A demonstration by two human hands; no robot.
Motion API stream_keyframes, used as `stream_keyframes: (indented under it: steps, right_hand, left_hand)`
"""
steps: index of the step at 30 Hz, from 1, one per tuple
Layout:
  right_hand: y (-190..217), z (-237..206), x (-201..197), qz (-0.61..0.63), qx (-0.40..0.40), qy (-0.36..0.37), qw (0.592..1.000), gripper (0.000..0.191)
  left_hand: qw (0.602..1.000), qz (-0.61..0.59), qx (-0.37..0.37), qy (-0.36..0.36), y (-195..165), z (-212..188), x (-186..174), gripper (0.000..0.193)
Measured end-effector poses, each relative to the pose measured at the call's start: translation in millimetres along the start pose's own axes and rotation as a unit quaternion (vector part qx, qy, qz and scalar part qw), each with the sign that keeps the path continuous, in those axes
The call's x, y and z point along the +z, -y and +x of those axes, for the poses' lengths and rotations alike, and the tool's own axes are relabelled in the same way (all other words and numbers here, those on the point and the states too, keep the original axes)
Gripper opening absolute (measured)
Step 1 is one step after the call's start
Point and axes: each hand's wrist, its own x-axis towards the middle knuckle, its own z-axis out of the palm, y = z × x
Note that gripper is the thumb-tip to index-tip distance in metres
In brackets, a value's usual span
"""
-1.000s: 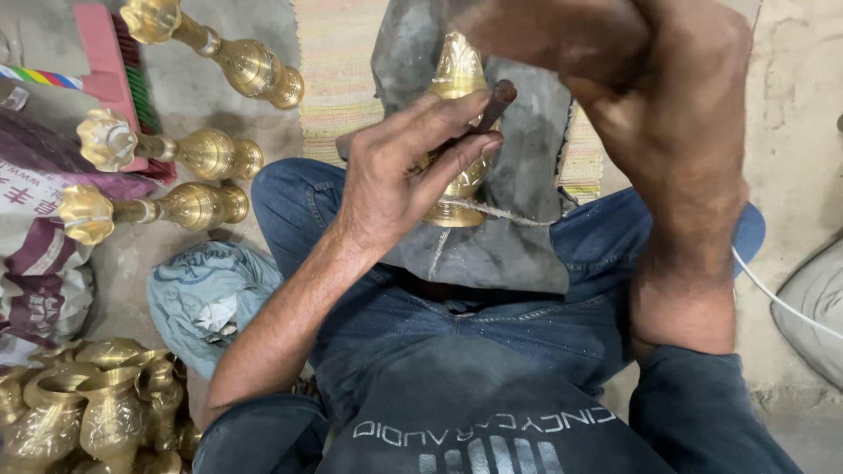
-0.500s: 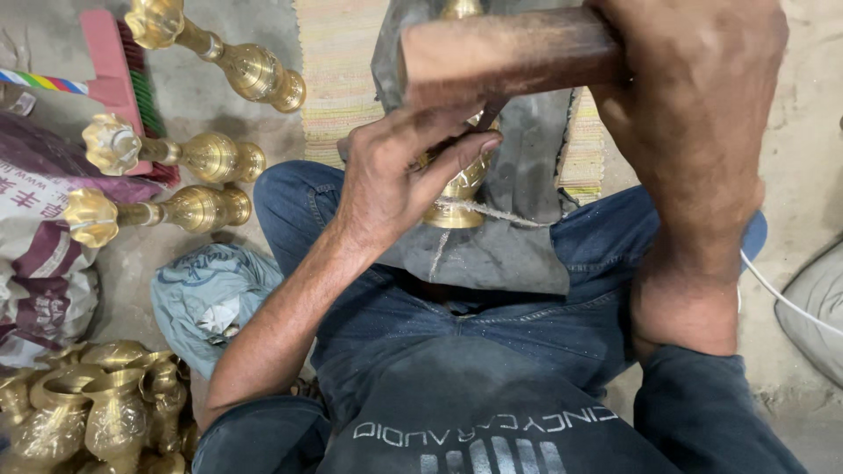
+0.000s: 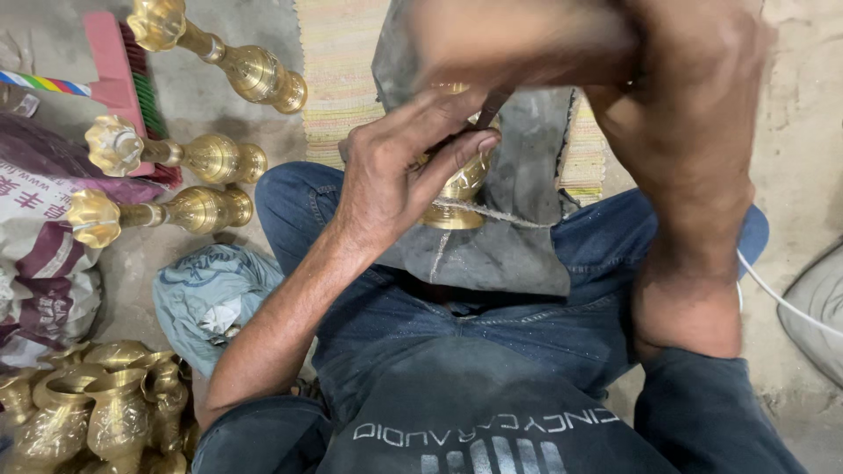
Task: The person sits cross-legged on the floor with a brass vase resting on a sandbag on their lap. They hold a steel punch against the vase's embossed surface and strike it with a wooden mallet, repositioning the punch repeatedly to work the decorative pattern around the body.
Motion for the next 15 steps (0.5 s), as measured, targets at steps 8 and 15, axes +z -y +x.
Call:
stream_keyframes:
  steps: [8, 15]
  right_hand:
    - [2.4, 6.1, -0.4, 0.056, 0.044, 0.033, 0.997, 0.033]
    - [-2.8, 0.8, -0.5, 0.048, -0.021, 0.011, 0.999, 0.038]
  left_hand:
    - [1.0, -0.008, -0.013, 0.007, 1.3, -1.9, -2.9, 0.037]
    - [0.999, -0.046, -0.012, 0.003, 0.6, -2.7, -2.8, 0.038]
